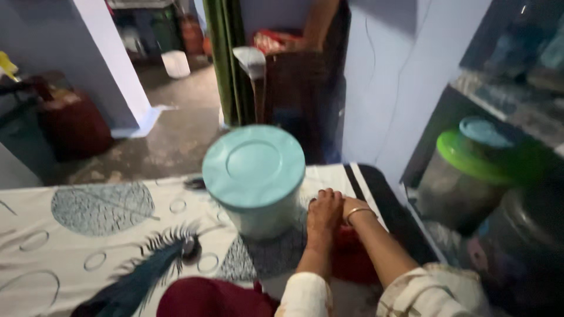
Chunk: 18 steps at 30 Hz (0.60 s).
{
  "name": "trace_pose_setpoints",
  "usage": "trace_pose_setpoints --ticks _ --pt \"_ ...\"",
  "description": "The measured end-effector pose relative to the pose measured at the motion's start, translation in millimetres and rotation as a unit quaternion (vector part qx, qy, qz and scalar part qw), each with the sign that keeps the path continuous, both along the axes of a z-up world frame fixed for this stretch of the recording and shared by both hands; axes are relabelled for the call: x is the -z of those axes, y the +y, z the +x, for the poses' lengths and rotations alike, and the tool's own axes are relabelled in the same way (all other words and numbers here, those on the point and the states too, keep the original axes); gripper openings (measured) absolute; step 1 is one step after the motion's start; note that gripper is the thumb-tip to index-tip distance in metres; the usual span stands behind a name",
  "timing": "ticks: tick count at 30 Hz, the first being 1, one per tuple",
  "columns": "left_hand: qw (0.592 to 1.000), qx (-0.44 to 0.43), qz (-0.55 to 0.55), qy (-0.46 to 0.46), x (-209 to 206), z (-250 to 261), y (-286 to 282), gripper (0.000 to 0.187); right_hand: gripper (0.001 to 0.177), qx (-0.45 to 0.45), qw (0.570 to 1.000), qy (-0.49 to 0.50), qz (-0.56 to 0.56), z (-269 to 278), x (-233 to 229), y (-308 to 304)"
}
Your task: The person picks up a plastic bottle and a bucket, then uses a red cloth to wipe the interior and exterior of the bucket and its lid.
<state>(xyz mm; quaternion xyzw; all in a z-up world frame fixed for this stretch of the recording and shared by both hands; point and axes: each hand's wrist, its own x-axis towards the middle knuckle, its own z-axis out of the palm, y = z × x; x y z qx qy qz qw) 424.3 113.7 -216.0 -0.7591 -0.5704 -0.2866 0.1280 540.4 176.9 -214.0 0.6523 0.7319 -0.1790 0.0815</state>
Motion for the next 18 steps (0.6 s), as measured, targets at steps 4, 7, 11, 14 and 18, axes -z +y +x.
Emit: trace_pose_setpoints --ticks 4,7,11,14,18 --pt "0.963 -0.056 -0.248 -0.087 60 3 -8 0.024 0.039 -0.066 0.996 -0.049 -0.025 14 103 5" --pt "0.947 -0.107 -0.282 -0.108 102 -4 -6 0.029 0.046 -0.11 0.993 -0.011 -0.051 2 130 -8" --pt "0.894 -0.146 -0.383 -0.18 144 -11 -17 0.037 0.06 -0.145 0.989 0.0 -0.035 -7 138 -41" --pt "0.9 -0.075 -0.404 -0.148 165 -10 -17 0.032 0.053 -0.168 0.985 -0.015 -0.02 -4 132 -41" --pt "0.906 -0.063 -0.383 -0.169 145 -1 -6 0.032 0.052 -0.165 0.981 -0.051 -0.085 3 106 -24"
